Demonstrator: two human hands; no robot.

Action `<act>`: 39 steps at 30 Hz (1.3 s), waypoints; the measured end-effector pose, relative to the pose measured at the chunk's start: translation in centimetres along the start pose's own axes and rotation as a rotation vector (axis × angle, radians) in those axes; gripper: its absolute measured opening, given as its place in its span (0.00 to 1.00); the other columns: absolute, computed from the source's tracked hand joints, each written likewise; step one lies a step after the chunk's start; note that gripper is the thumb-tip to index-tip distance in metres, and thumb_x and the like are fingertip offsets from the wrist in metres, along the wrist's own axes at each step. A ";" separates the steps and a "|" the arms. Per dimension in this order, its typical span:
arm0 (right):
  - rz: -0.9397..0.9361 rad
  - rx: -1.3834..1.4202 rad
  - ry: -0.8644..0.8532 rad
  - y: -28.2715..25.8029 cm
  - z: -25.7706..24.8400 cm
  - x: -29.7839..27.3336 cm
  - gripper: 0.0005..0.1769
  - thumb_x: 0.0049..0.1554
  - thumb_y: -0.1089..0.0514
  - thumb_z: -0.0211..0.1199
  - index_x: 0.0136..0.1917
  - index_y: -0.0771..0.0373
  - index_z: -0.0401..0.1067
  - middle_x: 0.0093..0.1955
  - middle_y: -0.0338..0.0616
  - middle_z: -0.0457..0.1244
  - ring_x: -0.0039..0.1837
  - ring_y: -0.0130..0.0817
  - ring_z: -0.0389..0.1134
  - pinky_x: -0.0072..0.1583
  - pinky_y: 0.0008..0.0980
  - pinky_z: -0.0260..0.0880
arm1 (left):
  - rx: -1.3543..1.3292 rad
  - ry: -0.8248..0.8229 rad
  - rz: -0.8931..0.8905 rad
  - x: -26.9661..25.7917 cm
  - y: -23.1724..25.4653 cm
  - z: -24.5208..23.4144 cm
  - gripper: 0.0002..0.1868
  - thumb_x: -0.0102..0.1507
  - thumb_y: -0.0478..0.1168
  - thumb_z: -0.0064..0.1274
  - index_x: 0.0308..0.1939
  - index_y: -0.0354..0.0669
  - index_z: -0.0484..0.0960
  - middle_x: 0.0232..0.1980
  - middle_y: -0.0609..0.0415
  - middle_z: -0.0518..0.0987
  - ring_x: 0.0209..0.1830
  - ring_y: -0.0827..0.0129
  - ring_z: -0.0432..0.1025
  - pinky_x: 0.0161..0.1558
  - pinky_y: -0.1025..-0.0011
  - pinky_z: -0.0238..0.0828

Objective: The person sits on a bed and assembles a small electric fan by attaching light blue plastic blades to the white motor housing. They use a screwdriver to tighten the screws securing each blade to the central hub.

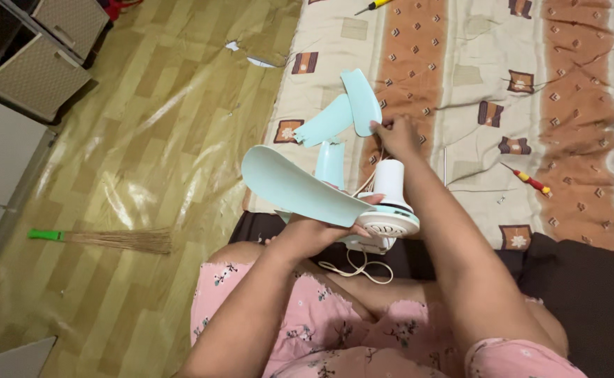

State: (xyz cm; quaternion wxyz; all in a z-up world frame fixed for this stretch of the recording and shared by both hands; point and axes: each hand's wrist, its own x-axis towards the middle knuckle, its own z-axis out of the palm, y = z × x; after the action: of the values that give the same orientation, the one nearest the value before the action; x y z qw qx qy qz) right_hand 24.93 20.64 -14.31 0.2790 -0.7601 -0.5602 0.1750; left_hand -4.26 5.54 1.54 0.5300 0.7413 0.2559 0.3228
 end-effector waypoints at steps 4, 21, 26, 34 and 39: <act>0.145 -0.145 -0.011 -1.6 1.0 0.2 0.21 0.49 0.44 0.78 0.41 0.64 0.77 0.45 0.50 0.69 0.48 0.45 0.69 0.47 0.44 0.67 | -0.218 -0.050 -0.028 0.3 0.0 -0.1 0.23 0.68 0.30 0.52 0.68 0.50 0.79 0.41 0.55 0.80 0.40 0.72 0.80 0.46 0.73 0.77; 0.232 1.452 0.249 1.9 -14.0 -6.0 0.19 0.59 0.63 0.65 0.62 0.55 0.65 0.52 0.42 0.65 0.45 0.35 0.70 0.43 0.31 0.69 | -0.212 -0.007 -0.041 -0.9 0.6 0.0 0.16 0.65 0.33 0.59 0.57 0.39 0.84 0.63 0.60 0.83 0.46 0.75 0.80 0.51 0.72 0.78; 0.168 1.364 0.148 -0.3 -18.0 -12.2 0.24 0.56 0.68 0.65 0.63 0.53 0.65 0.51 0.39 0.67 0.44 0.35 0.71 0.41 0.29 0.68 | -0.170 0.029 -0.004 -1.0 0.9 0.3 0.22 0.61 0.36 0.63 0.60 0.42 0.83 0.62 0.59 0.83 0.46 0.74 0.79 0.51 0.71 0.77; -0.349 1.306 0.275 -4.8 -26.0 -20.1 0.08 0.70 0.68 0.64 0.62 0.69 0.70 0.51 0.55 0.69 0.51 0.44 0.74 0.58 0.43 0.78 | -0.055 0.012 -0.042 -1.2 1.5 0.6 0.24 0.63 0.40 0.61 0.65 0.51 0.80 0.51 0.60 0.87 0.41 0.75 0.79 0.46 0.72 0.75; -0.520 1.216 0.375 -7.0 -25.0 -24.2 0.13 0.75 0.61 0.61 0.70 0.61 0.64 0.50 0.56 0.70 0.51 0.46 0.76 0.54 0.47 0.80 | 0.295 0.017 0.222 -0.8 1.8 1.1 0.23 0.66 0.41 0.58 0.66 0.55 0.81 0.32 0.56 0.81 0.32 0.67 0.74 0.44 0.67 0.69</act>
State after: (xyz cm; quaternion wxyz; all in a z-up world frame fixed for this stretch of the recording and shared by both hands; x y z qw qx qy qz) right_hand 26.57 -6.56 8.45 0.7813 -0.3267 -0.4687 0.2513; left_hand -3.86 3.68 2.86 0.3745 0.8318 0.2216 0.3446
